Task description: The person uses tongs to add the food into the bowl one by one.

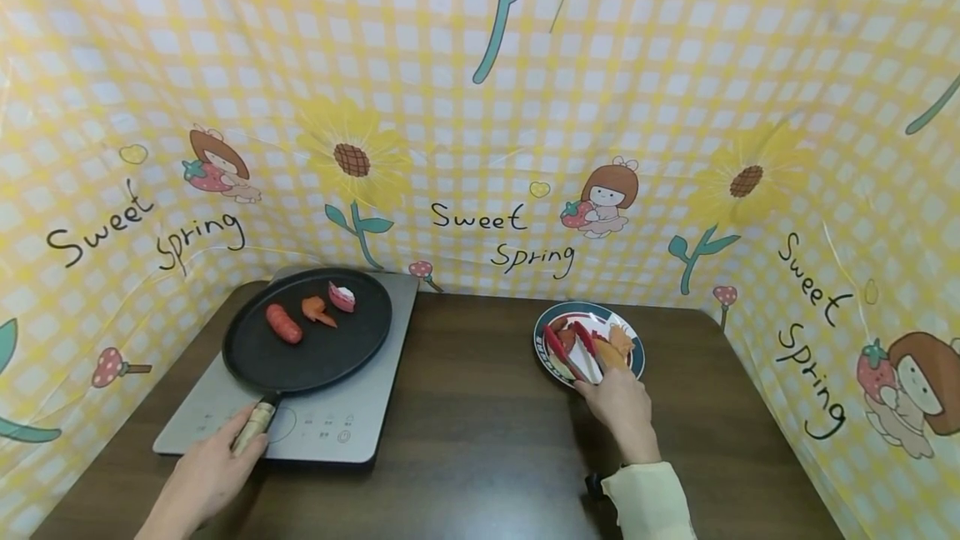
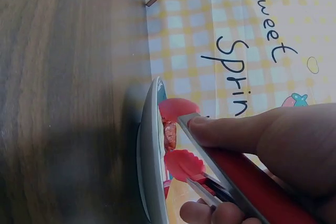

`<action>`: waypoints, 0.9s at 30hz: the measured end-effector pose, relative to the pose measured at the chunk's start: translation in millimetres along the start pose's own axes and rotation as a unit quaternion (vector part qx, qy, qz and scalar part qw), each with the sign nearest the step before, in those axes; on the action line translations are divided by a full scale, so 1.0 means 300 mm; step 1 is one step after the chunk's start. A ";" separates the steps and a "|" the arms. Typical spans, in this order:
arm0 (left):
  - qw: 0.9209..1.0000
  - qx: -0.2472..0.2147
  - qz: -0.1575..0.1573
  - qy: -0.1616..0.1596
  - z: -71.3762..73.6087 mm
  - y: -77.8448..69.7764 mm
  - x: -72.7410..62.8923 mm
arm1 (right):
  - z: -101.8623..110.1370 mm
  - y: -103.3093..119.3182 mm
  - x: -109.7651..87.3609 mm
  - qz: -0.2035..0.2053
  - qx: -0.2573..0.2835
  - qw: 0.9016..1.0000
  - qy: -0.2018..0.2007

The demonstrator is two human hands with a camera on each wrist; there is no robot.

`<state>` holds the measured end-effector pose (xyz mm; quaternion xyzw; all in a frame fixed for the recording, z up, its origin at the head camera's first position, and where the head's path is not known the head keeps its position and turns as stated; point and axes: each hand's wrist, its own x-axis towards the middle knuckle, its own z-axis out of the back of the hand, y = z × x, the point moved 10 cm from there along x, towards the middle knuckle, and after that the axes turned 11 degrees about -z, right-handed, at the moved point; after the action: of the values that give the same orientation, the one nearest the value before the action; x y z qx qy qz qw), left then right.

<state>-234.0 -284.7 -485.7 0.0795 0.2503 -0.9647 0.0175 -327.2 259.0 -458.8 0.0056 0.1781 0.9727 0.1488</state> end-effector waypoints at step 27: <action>1.000 0.004 -0.002 -0.005 0.002 0.001 0.001 | 0.017 -0.056 0.005 0.007 -0.031 0.997 0.073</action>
<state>-234.3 -285.1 -485.4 0.0746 0.2468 -0.9661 0.0165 -323.5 276.2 -460.1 -0.0687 0.1584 0.9765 0.1291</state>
